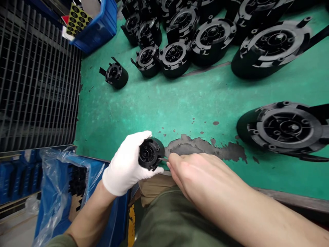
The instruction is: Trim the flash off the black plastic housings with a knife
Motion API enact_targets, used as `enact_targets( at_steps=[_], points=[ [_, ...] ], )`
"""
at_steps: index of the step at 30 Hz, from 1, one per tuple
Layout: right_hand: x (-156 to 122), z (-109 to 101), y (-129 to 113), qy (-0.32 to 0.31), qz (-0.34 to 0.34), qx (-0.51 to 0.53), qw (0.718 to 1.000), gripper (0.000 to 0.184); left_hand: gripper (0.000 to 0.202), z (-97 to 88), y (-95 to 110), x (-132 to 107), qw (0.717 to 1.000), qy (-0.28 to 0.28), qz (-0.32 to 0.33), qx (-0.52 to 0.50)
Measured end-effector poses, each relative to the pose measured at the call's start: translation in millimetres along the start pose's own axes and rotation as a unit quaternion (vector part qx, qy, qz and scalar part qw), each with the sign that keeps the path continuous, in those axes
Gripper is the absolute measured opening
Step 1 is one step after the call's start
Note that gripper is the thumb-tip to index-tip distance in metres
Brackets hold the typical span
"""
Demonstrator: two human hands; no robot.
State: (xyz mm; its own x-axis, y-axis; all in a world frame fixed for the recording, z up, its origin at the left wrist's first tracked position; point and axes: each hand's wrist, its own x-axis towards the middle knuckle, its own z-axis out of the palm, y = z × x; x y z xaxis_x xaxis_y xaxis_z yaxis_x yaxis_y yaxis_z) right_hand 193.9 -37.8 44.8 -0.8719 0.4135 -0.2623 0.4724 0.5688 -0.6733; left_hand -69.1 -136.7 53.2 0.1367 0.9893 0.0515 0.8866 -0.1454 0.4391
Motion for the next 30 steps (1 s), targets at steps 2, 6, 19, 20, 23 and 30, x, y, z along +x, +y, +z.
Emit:
enact_targets(
  at_steps=[2,6,19,20,23,30],
  points=[
    [2.3,-2.0,-1.6,-0.014,0.008,0.021,1.000,0.038,0.108,1.9,0.3,-0.4,1.000,0.005,0.002,0.003],
    [5.5,-1.6,-1.5,-0.016,0.015,0.070,0.997,0.042,0.111,4.1,2.2,0.3,1.000,0.021,0.011,0.016],
    [5.8,-25.9,12.0,-0.053,0.067,0.299,0.950,0.064,0.099,-5.4,3.6,5.7,0.999,0.007,0.018,0.025],
    [3.6,-21.9,12.0,-0.012,0.049,0.264,0.963,0.062,0.101,-6.4,4.2,5.9,0.999,0.001,0.016,0.027],
    [-4.7,-5.3,11.1,0.084,-0.019,0.134,0.987,0.046,0.101,-7.8,5.7,6.0,1.000,-0.006,0.008,0.029],
    [-15.5,9.4,0.4,0.159,-0.125,-0.089,0.975,0.030,0.099,-3.0,5.0,4.4,1.000,0.009,0.004,0.028]
  ],
)
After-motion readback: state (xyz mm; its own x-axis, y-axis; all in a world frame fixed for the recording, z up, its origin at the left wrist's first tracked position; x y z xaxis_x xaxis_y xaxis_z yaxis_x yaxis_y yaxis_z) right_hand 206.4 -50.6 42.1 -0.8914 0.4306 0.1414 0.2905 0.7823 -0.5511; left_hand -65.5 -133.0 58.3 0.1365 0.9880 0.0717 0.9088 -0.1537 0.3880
